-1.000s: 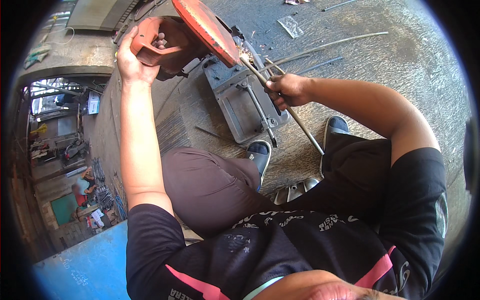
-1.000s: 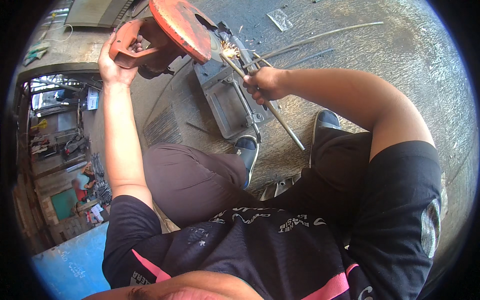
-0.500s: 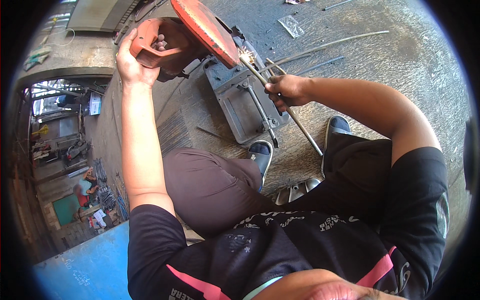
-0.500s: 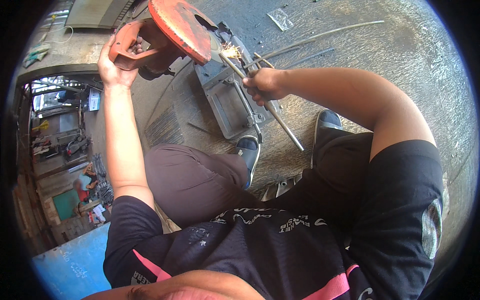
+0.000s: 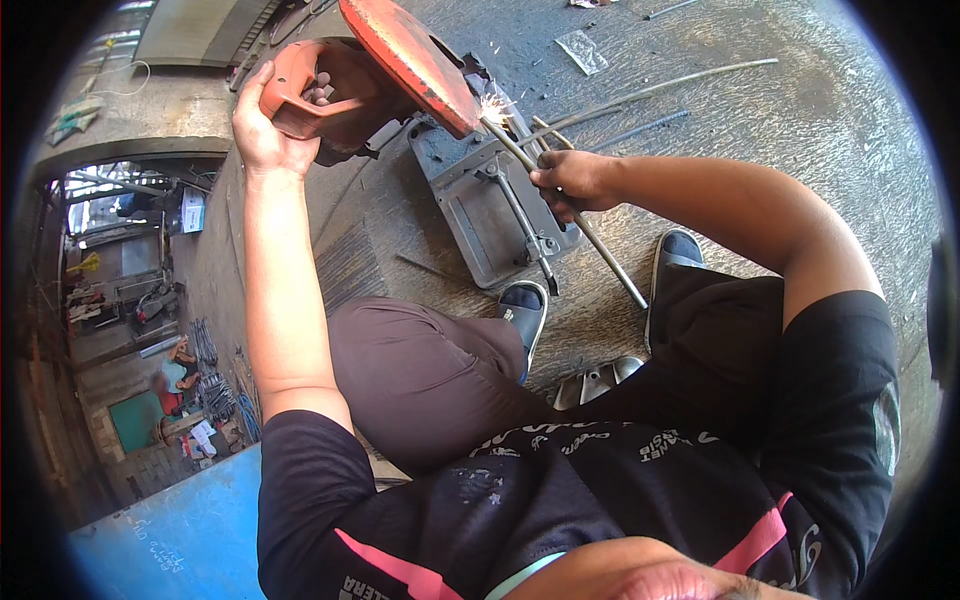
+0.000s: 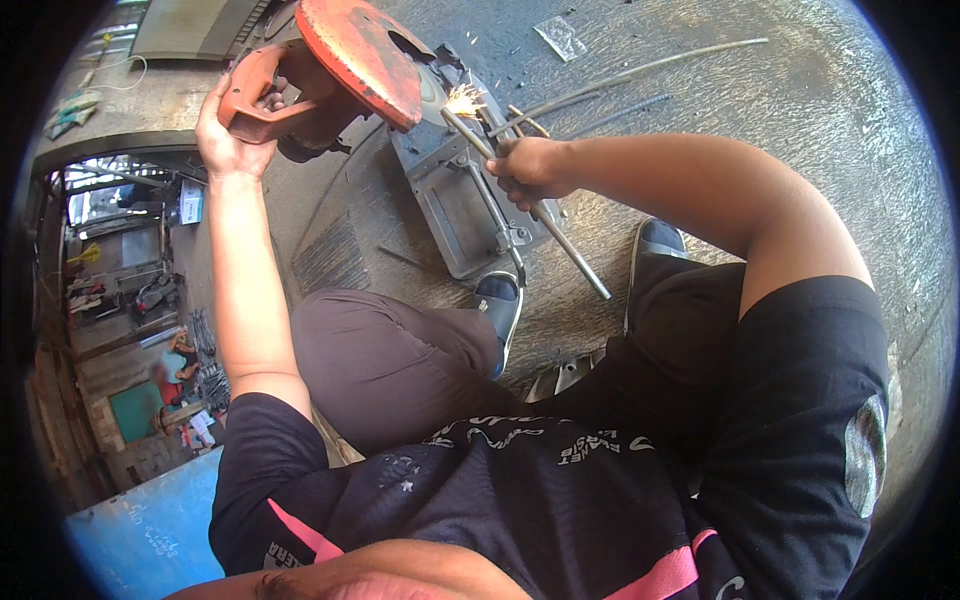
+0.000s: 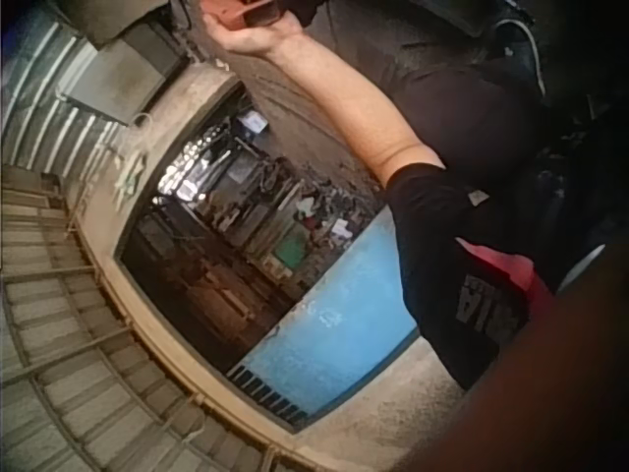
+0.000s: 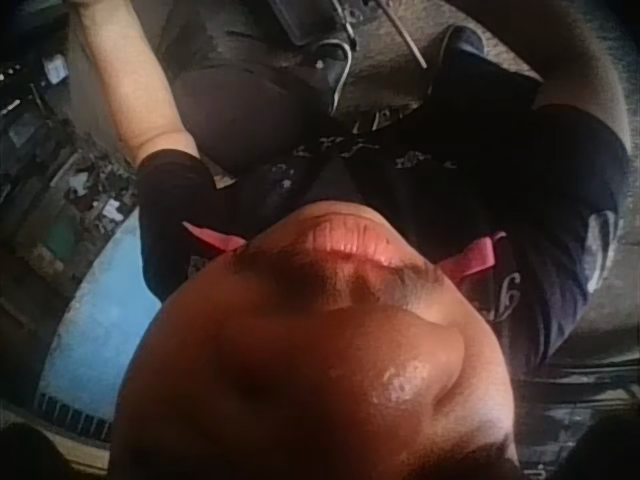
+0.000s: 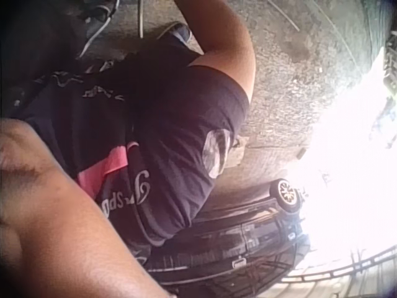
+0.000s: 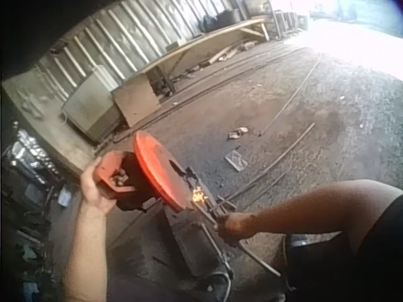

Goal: Measure and align metal rods in a chop saw for cutting.

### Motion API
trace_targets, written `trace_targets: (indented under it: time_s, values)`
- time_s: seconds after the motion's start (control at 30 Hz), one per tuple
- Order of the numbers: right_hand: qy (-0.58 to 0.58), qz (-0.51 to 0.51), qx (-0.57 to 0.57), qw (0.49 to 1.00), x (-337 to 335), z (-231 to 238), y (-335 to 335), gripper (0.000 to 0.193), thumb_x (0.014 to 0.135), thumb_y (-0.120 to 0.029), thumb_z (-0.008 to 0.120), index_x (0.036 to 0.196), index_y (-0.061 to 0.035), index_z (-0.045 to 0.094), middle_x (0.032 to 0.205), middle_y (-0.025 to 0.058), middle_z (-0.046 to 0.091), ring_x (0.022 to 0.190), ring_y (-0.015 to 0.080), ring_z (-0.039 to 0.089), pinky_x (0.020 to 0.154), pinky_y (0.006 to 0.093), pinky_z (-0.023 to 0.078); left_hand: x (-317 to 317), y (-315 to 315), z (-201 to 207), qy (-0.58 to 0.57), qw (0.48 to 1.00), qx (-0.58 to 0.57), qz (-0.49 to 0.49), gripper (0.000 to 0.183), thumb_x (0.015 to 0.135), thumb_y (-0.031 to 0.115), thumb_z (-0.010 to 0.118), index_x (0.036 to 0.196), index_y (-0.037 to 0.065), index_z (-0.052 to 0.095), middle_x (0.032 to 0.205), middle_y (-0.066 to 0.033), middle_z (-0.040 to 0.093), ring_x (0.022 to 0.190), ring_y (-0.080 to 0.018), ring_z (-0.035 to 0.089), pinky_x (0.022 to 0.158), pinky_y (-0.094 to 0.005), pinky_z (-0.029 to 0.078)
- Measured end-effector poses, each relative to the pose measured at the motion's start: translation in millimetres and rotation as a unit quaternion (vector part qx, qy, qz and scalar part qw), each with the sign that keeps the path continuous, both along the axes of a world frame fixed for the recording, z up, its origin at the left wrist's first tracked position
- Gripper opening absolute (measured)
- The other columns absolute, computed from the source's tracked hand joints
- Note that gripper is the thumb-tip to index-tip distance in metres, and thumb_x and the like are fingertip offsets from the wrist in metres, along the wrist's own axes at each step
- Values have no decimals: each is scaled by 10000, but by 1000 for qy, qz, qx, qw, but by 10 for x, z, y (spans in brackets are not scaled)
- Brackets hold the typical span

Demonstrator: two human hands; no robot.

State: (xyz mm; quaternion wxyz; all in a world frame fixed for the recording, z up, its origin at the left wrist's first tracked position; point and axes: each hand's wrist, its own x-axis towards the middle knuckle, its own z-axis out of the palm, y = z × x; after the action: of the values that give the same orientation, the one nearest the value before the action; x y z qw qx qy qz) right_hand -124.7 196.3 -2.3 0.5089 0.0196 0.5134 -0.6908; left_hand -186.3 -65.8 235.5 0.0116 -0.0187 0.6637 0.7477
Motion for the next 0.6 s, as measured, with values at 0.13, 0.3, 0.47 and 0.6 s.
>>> trace_targets:
  time_s: [0.13,0.3,0.47,0.6]
  values:
    - [19,-1,24,1000,4,9,1,184,971,-206,451,998,-25,437,665,60,429,534,176,452,483,353,438,-2,-21,-3,-7,1000,-1,-9,453,917,307,433,1148,-76,502,885,-190,602,787,-245,603,659,-317,502]
    - [27,4,25,999,-8,26,0,220,966,-216,462,1039,-9,444,679,65,444,548,182,474,478,351,440,-10,-35,-10,-3,1000,-4,-15,455,918,308,432,1152,-77,498,886,-193,601,789,-247,603,661,-318,501]
    - [49,-1,32,998,-8,28,-1,166,958,-180,473,962,-19,436,640,65,441,512,170,464,450,340,440,-17,-40,-14,2,1000,8,-15,453,919,303,432,1155,-79,493,893,-196,601,792,-251,608,662,-321,509]
    - [54,11,33,998,-37,5,22,220,951,-216,493,1007,-7,451,692,68,456,547,172,484,466,335,453,-14,-38,-17,1,1000,11,-9,438,915,287,453,1155,-78,493,903,-191,605,800,-251,613,651,-318,519]
